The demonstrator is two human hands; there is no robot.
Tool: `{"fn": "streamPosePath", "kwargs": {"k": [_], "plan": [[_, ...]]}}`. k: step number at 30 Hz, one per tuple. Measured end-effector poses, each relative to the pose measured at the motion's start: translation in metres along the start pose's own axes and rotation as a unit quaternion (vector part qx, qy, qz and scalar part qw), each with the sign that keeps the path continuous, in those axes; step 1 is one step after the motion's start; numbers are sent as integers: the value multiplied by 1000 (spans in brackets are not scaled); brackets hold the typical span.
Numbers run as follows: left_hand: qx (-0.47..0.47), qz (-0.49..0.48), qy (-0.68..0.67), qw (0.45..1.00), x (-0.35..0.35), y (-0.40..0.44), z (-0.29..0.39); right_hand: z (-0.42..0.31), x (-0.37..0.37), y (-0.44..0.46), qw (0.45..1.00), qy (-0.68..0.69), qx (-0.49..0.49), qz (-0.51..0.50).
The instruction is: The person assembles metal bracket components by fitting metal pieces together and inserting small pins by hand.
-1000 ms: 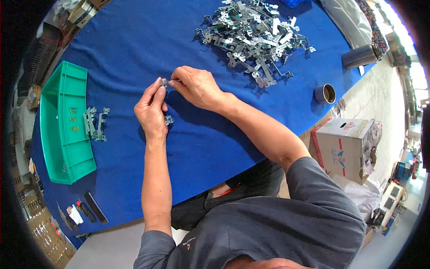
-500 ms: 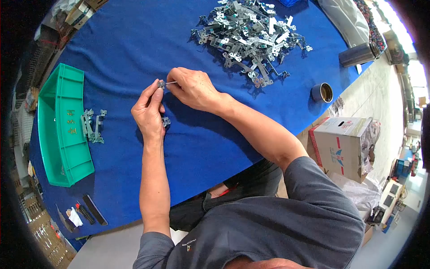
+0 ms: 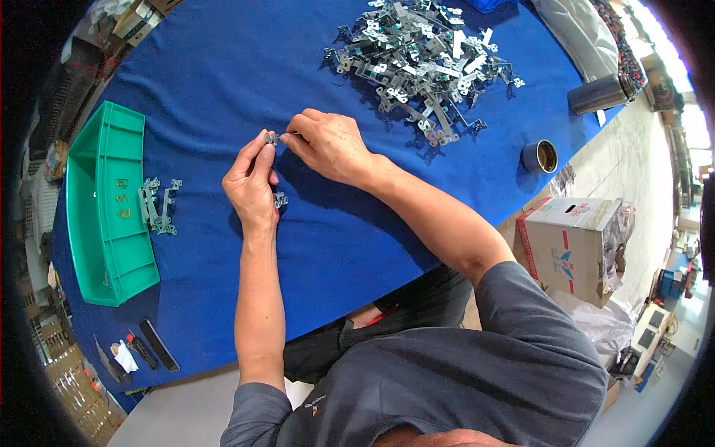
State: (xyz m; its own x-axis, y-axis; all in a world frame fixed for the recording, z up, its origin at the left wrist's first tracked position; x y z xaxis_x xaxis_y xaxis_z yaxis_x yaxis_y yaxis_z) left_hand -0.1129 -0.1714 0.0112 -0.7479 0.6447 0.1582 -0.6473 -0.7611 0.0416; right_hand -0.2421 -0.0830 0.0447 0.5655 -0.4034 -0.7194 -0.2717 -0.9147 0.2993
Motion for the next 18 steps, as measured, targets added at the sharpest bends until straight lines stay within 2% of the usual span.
{"fn": "streamPosePath", "kwargs": {"k": [4,11,14,18], "plan": [[2,-5,-6,1000,0,1,0,-3,-3,0,999,18,-29,31],[-1,4,-17,1000,-1,1,-1,0,0,0,1000,10,-13,13],[-7,6,-29,1000,1,1,1,-2,-4,-1,997,31,-44,47],[-9,0,-40,999,1,1,2,-5,-4,0,998,39,-43,38]]}}
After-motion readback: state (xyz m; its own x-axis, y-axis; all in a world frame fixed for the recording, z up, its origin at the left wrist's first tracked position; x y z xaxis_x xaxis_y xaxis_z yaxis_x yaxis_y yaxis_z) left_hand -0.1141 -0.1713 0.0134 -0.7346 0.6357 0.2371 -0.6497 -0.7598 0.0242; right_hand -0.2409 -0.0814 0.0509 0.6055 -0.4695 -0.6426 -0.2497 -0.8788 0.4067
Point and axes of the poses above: each hand's wrist, its own y-axis towards the middle knuckle, its own x-axis out of the palm, z = x × y, the point moved 8 cm from there along y, towards the middle knuckle, and after that the axes turned 11 degrees about -z, right-handed, at the moved point
